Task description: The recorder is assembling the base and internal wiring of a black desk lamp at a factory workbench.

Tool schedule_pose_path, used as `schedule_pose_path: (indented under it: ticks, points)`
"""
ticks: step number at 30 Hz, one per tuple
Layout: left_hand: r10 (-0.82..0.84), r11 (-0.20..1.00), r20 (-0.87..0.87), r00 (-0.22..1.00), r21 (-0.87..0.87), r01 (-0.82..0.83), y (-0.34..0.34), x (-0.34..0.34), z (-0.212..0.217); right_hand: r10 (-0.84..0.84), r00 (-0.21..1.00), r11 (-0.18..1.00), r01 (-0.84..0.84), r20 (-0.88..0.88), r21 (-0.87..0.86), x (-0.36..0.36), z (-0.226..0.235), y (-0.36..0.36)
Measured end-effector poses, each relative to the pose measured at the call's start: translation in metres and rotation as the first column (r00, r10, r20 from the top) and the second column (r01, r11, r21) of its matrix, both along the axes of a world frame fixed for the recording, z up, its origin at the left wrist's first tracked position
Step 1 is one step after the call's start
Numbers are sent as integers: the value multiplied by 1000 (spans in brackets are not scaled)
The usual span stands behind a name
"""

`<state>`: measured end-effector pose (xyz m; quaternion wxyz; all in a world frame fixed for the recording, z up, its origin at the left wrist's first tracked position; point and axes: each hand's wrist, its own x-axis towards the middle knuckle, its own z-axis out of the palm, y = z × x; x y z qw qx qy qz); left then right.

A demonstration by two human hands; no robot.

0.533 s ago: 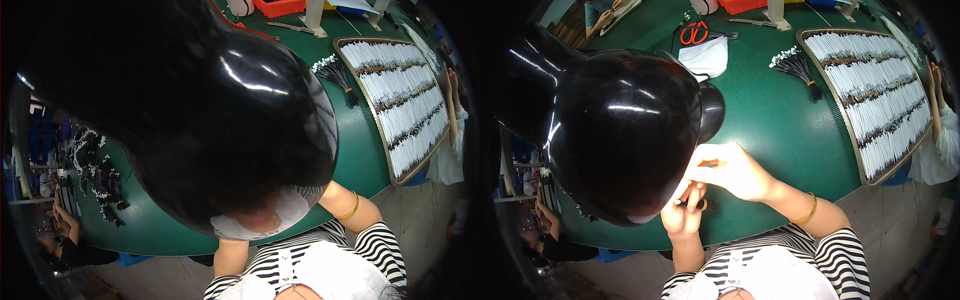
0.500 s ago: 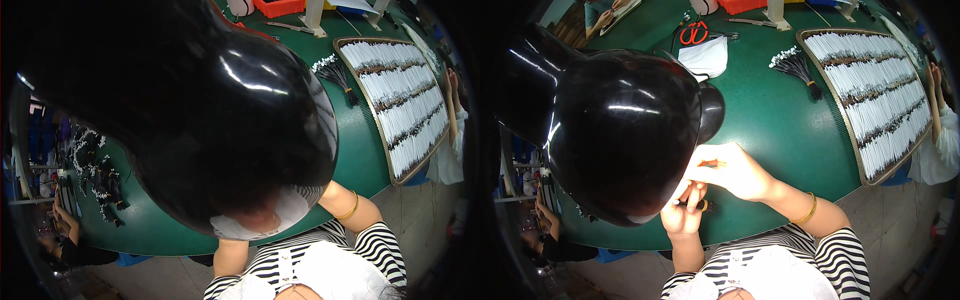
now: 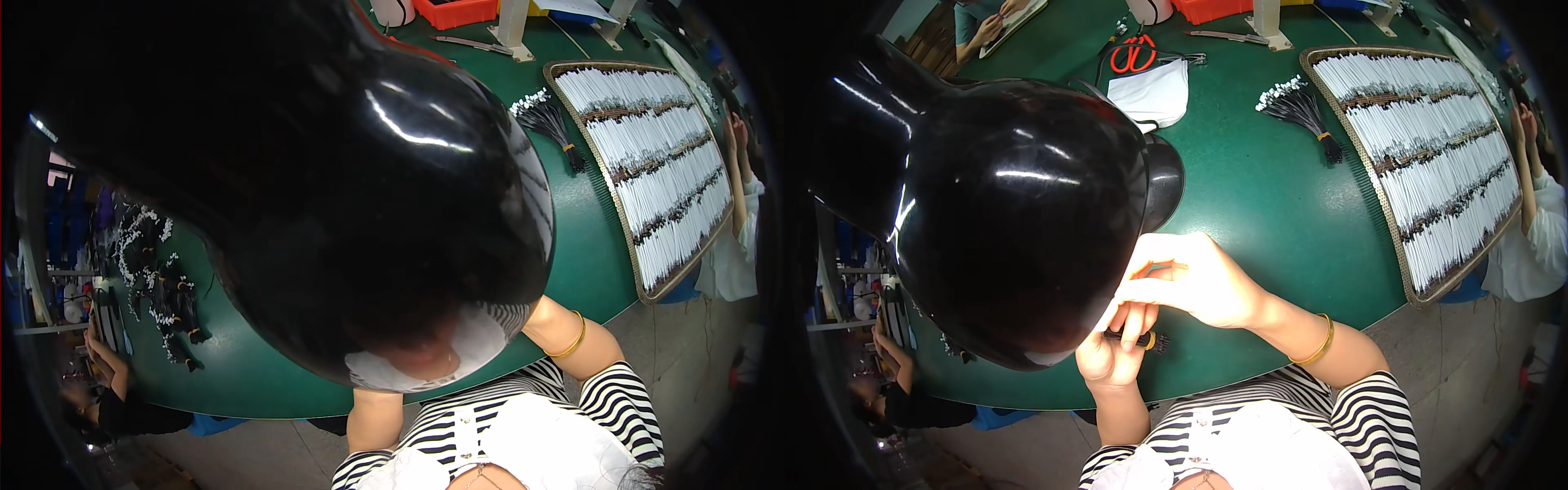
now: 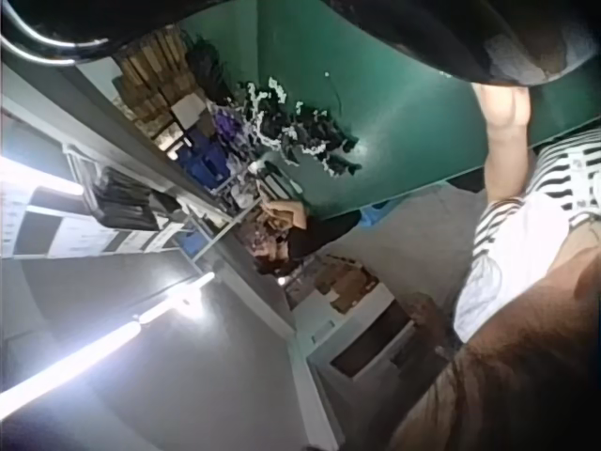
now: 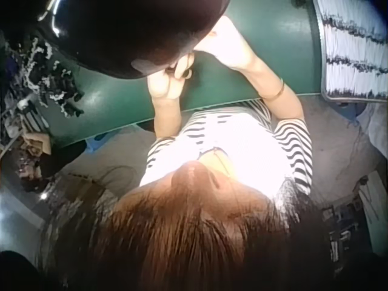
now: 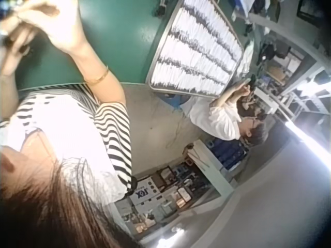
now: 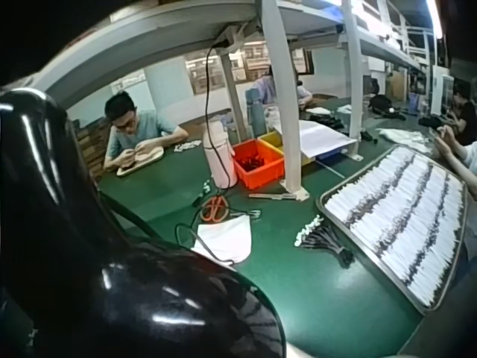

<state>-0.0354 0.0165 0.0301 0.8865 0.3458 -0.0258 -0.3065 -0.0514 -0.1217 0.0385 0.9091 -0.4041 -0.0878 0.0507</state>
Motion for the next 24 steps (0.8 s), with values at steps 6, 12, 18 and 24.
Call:
schedule_pose_path:
  ticks: [6, 12, 18, 24]
  points:
    - [135, 947, 193, 972, 264, -184, 1, -7, -2, 79, 992, 995, -73, 99, -62, 1, -1, -5]
    - [95, 965, 215, 972, 218, -142, 13, -7, -8, 50, 998, 995, -48, 27, -90, -1, 5, -6]
    - [300, 845, 332, 894, 342, -410, 1, -13, -4, -70, 993, 970, 89, 90, -228, -3, 5, -3]
    - [336, 799, 401, 852, 357, -483, 0, -14, -12, -13, 997, 992, 22, 71, -127, -3, 4, -2]
